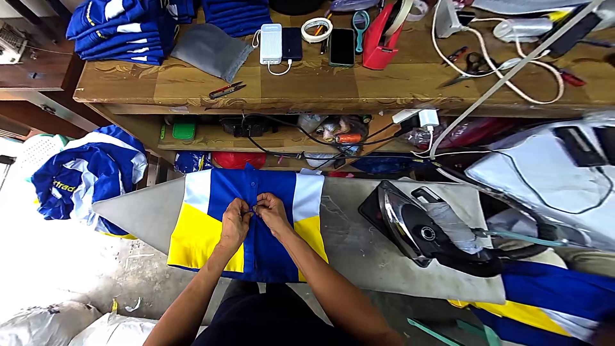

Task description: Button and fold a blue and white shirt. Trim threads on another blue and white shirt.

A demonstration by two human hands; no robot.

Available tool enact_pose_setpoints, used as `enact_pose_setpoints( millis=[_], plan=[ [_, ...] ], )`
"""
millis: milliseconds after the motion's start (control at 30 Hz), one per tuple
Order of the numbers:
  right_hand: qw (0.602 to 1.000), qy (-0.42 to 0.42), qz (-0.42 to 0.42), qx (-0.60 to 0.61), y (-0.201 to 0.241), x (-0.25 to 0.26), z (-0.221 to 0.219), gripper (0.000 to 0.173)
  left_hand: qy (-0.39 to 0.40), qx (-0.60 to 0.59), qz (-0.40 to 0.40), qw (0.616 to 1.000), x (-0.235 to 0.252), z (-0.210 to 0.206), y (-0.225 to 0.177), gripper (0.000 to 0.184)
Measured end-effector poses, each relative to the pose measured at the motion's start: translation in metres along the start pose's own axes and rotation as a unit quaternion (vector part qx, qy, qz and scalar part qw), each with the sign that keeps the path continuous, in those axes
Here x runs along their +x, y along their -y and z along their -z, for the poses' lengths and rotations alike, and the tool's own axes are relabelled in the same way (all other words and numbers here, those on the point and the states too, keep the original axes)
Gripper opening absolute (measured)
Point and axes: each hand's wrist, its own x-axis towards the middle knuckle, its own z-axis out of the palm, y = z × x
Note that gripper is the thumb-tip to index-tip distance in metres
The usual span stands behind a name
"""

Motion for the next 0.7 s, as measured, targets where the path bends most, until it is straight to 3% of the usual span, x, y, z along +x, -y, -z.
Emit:
enact_pose_setpoints(
  millis=[333,533,633,700],
  plan=[
    [0.998,0.023,0.004,0.059,-0.004,0.0,0.005,0.023,0.046,0.038,0.004,0.998,0.005,0.001,-0.003,0.019],
    [0.997,0.026,-0.004,0.079,-0.005,0.0,0.006,0.024,0.033,0.056,-0.022,0.998,0.005,-0.004,-0.003,0.018],
    [0.996,0.02,0.038,-0.083,-0.004,-0.003,0.006,0.025,0.033,0.068,-0.027,0.997,0.003,-0.001,-0.004,0.017],
    [0.973,0.004,0.047,-0.228,0.008,-0.009,0.0,0.03,0.038,0.07,-0.019,0.997,0.002,-0.002,-0.006,0.018]
  ],
)
